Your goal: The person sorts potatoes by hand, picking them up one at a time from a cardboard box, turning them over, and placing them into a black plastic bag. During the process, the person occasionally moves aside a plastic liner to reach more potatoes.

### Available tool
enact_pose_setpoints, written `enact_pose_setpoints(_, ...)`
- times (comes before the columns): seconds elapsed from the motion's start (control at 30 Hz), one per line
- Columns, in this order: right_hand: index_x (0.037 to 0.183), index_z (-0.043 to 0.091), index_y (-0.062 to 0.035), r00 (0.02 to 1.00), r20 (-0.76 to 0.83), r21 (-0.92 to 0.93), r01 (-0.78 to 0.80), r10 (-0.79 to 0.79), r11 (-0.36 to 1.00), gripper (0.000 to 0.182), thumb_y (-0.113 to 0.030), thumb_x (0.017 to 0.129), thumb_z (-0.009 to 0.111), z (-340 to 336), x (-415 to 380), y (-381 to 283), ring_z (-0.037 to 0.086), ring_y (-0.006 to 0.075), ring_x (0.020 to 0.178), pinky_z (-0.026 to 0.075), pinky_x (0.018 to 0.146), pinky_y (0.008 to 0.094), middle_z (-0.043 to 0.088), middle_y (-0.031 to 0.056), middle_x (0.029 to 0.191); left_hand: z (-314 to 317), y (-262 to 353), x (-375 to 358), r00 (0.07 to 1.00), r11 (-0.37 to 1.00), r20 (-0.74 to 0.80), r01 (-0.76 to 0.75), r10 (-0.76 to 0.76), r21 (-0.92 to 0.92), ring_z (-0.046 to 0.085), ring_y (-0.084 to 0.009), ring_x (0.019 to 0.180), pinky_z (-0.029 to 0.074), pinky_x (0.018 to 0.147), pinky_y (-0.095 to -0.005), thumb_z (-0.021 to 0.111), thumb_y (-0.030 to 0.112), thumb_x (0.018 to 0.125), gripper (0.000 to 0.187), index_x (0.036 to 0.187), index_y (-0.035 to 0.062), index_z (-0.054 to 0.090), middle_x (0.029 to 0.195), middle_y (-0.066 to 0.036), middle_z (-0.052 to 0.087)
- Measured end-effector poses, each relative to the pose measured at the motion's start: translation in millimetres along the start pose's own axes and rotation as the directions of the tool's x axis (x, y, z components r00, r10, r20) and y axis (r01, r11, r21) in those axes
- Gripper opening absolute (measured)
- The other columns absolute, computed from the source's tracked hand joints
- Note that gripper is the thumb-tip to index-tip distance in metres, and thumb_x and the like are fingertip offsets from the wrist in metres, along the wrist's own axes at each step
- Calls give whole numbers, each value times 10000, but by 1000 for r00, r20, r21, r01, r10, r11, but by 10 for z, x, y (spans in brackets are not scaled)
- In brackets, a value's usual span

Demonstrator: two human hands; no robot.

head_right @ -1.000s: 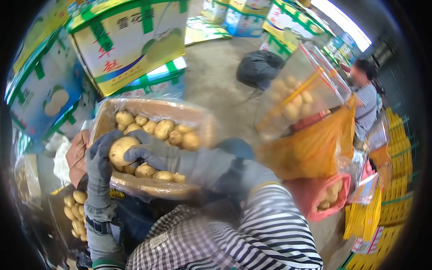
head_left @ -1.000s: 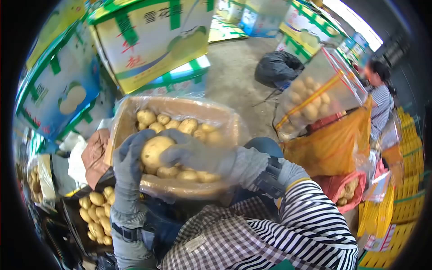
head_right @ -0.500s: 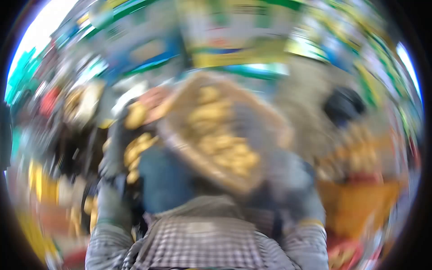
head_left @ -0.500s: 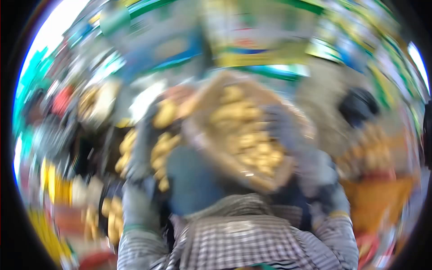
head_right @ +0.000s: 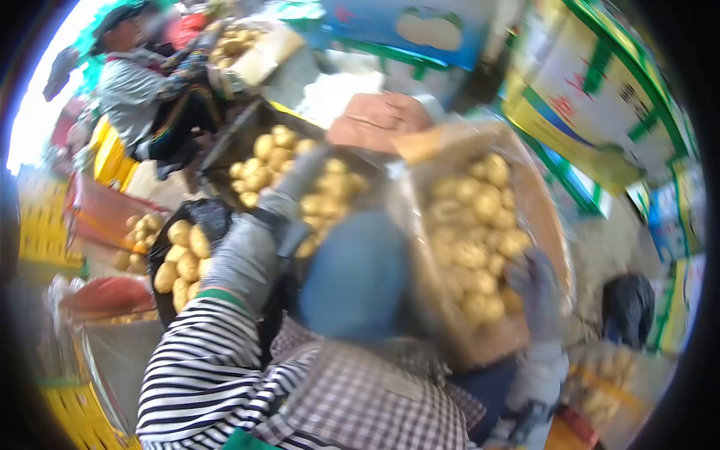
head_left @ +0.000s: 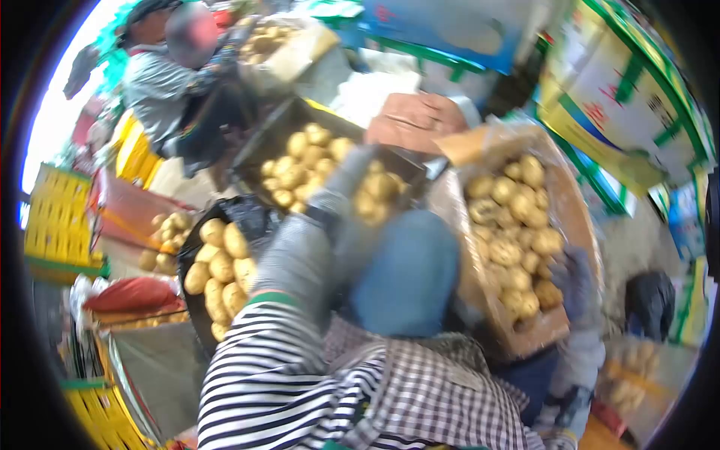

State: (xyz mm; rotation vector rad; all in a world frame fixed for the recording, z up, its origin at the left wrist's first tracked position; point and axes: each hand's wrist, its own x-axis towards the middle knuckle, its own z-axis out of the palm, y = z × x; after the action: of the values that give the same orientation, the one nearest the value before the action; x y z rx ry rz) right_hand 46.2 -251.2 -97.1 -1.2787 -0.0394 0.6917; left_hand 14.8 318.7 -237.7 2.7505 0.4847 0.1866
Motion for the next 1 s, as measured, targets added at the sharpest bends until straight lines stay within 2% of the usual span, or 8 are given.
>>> enact_pose_setpoints(0.13,1246,576,-36,962,135,-593,271,-238,759,335,-217,963,573,-70,163,181,605,157,1001,494,867,279,616,64,1123,-1239,1785,59,814,725,-339,-577,472,-377,656,-147,811,520,778,-295,583,101,893,200,1057,6,649,1029,-54,685)
enact_pose_setpoints(0.23,1334,532,-26,997,-2,-445,67,-76,893,461,-172,911,647,-177,371,218,606,155,1036,491,911,281,614,78,1177,-1281,3018,-153,943,495,-55,-220,327,-841,686,-165,849,538,785,-253,614,47,862,276,1128,29,682,1070,-124,701)
enact_pose_setpoints(0.27,1334,531,-24,996,-90,-281,-46,22,958,475,-150,895,663,-244,423,285,605,156,1044,487,922,283,615,80,1179,-1289,3322,-335,923,540,-7,-230,384,-809,682,-140,792,538,764,-260,607,82,863,270,1113,37,699,1000,-89,721)
enact_pose_setpoints(0.37,1313,542,-22,968,-126,-752,49,-216,657,483,-73,850,668,-545,464,563,610,162,1036,494,920,299,636,78,1135,-782,3567,-458,855,626,-214,-496,472,-602,633,-115,673,528,656,-259,645,181,854,376,1200,34,646,857,-49,696)
enact_pose_setpoints(0.47,1348,488,-19,938,-309,-912,-246,-156,327,658,-243,775,723,-588,369,527,605,324,1121,484,965,394,628,191,1204,-274,3465,-333,731,609,-428,-681,532,-406,562,-80,548,492,523,-235,639,198,863,417,1249,42,610,794,-28,660)
enact_pose_setpoints(0.63,1359,457,-35,900,-417,-909,-413,-129,57,807,-384,699,765,-843,567,778,554,416,1174,446,1003,461,566,272,1273,-612,3596,-247,933,686,164,-108,320,-720,642,-326,1038,493,931,-415,599,298,864,343,1134,98,669,1080,-161,684)
enact_pose_setpoints(0.83,1409,401,-45,897,-434,-816,-429,-79,-387,895,-463,695,741,-872,1000,1211,464,403,1281,416,1049,430,393,282,1421,-434,3586,-216,892,706,-35,-381,451,-597,673,-278,857,510,791,-359,589,305,908,356,1121,28,656,939,-162,694)
enact_pose_setpoints(1.0,1381,451,-14,908,-408,-913,-404,-97,55,890,-436,677,794,-659,809,771,488,355,1276,420,1044,417,491,248,1362,-473,3494,-197,899,699,47,-304,435,-648,678,-251,917,511,826,-360,617,311,896,379,1145,29,657,998,-159,696)
